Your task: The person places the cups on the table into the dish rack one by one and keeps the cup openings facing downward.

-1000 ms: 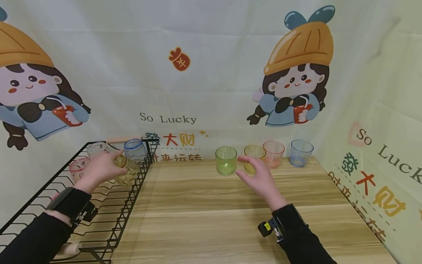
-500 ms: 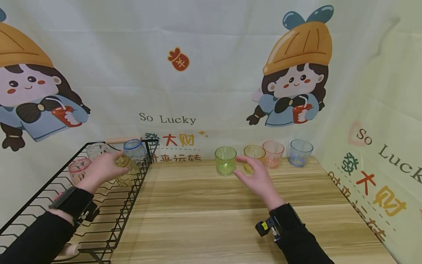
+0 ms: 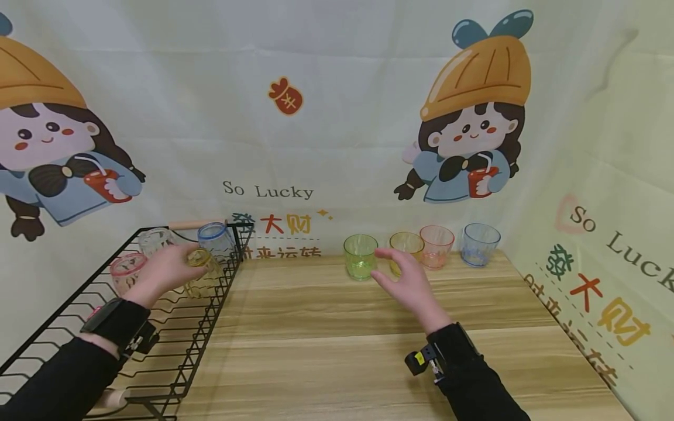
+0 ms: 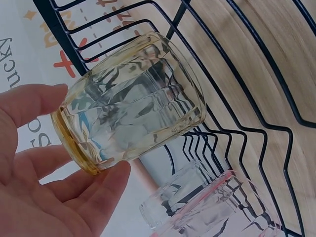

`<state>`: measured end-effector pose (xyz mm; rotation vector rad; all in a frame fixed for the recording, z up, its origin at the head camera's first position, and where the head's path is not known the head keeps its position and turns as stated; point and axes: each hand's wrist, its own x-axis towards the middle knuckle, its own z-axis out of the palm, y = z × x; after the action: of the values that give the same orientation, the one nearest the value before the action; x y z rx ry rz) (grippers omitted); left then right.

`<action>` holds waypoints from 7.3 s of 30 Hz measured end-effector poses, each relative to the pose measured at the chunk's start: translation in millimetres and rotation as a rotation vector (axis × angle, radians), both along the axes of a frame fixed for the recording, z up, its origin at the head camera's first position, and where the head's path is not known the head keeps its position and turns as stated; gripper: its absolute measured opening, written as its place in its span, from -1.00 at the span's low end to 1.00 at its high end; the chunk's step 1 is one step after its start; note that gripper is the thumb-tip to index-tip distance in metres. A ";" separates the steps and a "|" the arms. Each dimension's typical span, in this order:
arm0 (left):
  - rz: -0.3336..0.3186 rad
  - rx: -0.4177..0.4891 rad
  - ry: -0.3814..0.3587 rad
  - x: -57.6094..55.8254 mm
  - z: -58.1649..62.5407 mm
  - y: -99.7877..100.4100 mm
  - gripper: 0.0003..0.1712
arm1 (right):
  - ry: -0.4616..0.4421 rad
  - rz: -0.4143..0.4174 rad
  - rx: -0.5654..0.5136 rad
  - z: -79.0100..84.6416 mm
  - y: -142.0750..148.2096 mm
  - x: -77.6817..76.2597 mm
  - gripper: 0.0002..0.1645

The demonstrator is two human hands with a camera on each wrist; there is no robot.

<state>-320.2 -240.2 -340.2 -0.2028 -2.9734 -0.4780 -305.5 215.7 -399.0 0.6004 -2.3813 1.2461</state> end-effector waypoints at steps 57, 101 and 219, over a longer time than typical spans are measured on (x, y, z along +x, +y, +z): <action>-0.116 0.159 0.120 41.7 26.2 24.9 -0.11 | 0.091 -0.046 0.191 -11.0 -8.4 -21.8 -0.41; -0.271 0.158 0.185 70.9 27.9 63.0 -0.17 | 0.100 -0.090 0.479 -14.3 -31.7 -51.0 -0.26; -0.433 0.398 0.284 84.4 28.2 135.1 0.00 | -0.115 0.232 -0.770 19.2 -71.4 36.1 -0.81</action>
<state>-235.8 -105.1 -312.0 -0.8012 -2.4865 -0.9796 -269.4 144.3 -379.8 0.5582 -1.7144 2.1700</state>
